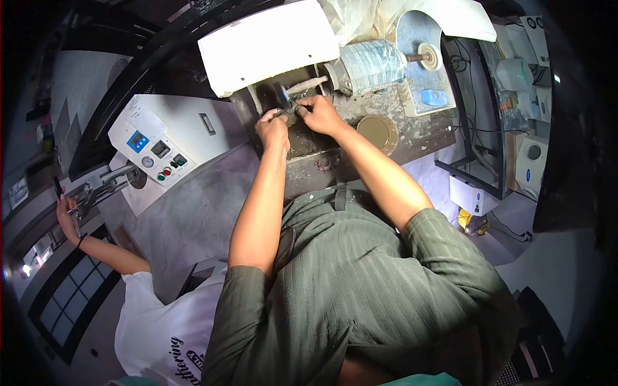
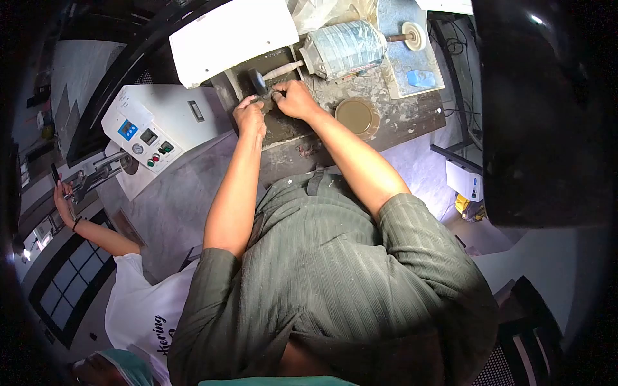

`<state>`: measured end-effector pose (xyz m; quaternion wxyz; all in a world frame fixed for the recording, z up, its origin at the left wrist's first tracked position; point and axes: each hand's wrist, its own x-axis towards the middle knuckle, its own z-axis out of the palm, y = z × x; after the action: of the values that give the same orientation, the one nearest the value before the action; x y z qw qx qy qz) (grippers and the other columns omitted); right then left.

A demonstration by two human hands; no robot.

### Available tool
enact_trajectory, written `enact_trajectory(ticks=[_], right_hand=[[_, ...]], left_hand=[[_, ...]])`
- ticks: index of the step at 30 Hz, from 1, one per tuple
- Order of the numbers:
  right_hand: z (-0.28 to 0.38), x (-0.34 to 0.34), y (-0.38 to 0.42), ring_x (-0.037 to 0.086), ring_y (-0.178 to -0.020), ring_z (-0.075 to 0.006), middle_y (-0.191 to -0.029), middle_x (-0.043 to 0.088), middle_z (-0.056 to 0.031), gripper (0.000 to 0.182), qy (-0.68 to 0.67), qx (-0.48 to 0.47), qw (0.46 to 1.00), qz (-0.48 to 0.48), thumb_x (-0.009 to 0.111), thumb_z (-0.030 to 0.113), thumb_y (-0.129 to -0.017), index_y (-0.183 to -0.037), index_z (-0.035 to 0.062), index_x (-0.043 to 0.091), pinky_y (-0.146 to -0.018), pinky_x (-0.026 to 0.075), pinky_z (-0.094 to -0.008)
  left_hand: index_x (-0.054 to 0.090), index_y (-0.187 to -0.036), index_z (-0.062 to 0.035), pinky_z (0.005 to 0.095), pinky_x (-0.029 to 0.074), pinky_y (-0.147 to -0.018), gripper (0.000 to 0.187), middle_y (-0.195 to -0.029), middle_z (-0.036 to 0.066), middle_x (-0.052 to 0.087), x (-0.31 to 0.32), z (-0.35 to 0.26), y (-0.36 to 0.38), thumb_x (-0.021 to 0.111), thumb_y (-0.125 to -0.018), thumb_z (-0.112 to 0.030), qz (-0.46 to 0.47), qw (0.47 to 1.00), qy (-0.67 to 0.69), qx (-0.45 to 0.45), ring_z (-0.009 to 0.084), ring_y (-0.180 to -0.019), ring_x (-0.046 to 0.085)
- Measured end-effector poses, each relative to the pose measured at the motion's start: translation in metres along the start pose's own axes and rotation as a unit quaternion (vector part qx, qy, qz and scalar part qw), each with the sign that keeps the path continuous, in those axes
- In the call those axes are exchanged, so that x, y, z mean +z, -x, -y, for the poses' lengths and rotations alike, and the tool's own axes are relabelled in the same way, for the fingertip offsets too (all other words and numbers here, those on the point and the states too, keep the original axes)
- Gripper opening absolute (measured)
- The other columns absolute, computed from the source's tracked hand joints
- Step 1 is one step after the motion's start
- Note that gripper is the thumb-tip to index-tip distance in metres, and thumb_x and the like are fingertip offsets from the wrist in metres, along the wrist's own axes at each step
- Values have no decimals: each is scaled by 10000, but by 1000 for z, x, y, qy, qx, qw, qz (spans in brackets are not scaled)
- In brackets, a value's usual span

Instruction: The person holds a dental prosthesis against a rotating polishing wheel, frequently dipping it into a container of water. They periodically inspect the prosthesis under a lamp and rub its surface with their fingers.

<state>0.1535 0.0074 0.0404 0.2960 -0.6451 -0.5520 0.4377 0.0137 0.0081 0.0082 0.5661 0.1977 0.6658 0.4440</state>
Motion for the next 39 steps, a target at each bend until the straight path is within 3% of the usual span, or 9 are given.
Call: enact_trajectory(ticks=[7, 10, 17, 19, 23, 25, 29, 32, 39], right_hand=[[5, 1, 0, 615, -868, -412, -854, 620, -270, 196, 16, -50, 999, 16, 566, 76, -759, -891, -10, 682, -791, 497, -426], [8, 0, 8, 602, -828, -428, -805, 599, -277, 157, 10, -105, 994, -16, 556, 59, -760, -846, -15, 665, -745, 491, -441], [6, 3, 3, 597, -801, -437, -802, 592, -283, 156, 52, -86, 995, -6, 561, 50, -760, -856, -17, 664, -729, 485, -454], [7, 3, 8, 595, -811, -438, -800, 590, -284, 151, 20, -94, 995, 7, 573, 68, -769, -853, -16, 667, -730, 483, -463], [8, 10, 7, 601, -821, -433, -809, 599, -280, 161, 28, -85, 996, -20, 588, 90, -779, -870, -11, 673, -744, 488, -460], [10, 11, 6, 609, -832, -425, -829, 608, -275, 173, 35, -38, 998, -35, 597, 100, -784, -891, -8, 679, -762, 494, -450], [11, 8, 9, 617, -850, -413, -860, 620, -263, 188, 27, -33, 999, -26, 596, 106, -787, -914, -2, 682, -783, 497, -439], [15, 5, 11, 619, -857, -409, -868, 624, -260, 191, 35, -52, 998, -2, 596, 100, -787, -925, 1, 683, -794, 498, -434], [14, 3, 12, 617, -850, -414, -859, 619, -265, 192, 31, -49, 998, 6, 604, 89, -776, -928, 1, 683, -780, 496, -433]], left_hand=[[635, -902, 59, 254, 437, -640, 230, -802, 66, 605, -7, 4, -2, 593, -677, 91, -31, 999, 11, -28, 136, -691, 551], [638, -891, 59, 254, 432, -632, 222, -779, 51, 598, -8, -1, 3, 580, -680, 91, 36, 999, 12, 31, 128, -686, 543], [646, -832, 44, 251, 425, -616, 193, -741, 47, 598, -9, -1, -8, 546, -676, 100, -6, 999, -52, 12, 122, -655, 535], [648, -832, 38, 263, 436, -614, 204, -740, 49, 606, -15, -2, 0, 550, -660, 86, 75, 991, 15, 106, 134, -647, 543], [653, -827, 36, 263, 442, -608, 207, -735, 49, 616, -15, -9, -8, 555, -649, 72, 82, 991, 22, 106, 129, -644, 546], [655, -814, 40, 254, 440, -606, 190, -732, 55, 624, -14, -14, -13, 556, -654, 68, 54, 986, -132, 90, 112, -649, 543], [655, -803, 37, 274, 434, -573, 171, -698, 55, 603, -13, -21, -10, 556, -666, 64, 58, 992, -102, 40, 122, -628, 525], [655, -800, 35, 278, 411, -528, 173, -684, 44, 593, -12, -32, 7, 555, -663, 67, 84, 993, -44, 68, 122, -587, 503], [654, -789, 31, 245, 367, -485, 187, -671, 29, 583, -14, -24, -2, 533, -660, 90, 67, 993, -81, 61, 89, -534, 475]])
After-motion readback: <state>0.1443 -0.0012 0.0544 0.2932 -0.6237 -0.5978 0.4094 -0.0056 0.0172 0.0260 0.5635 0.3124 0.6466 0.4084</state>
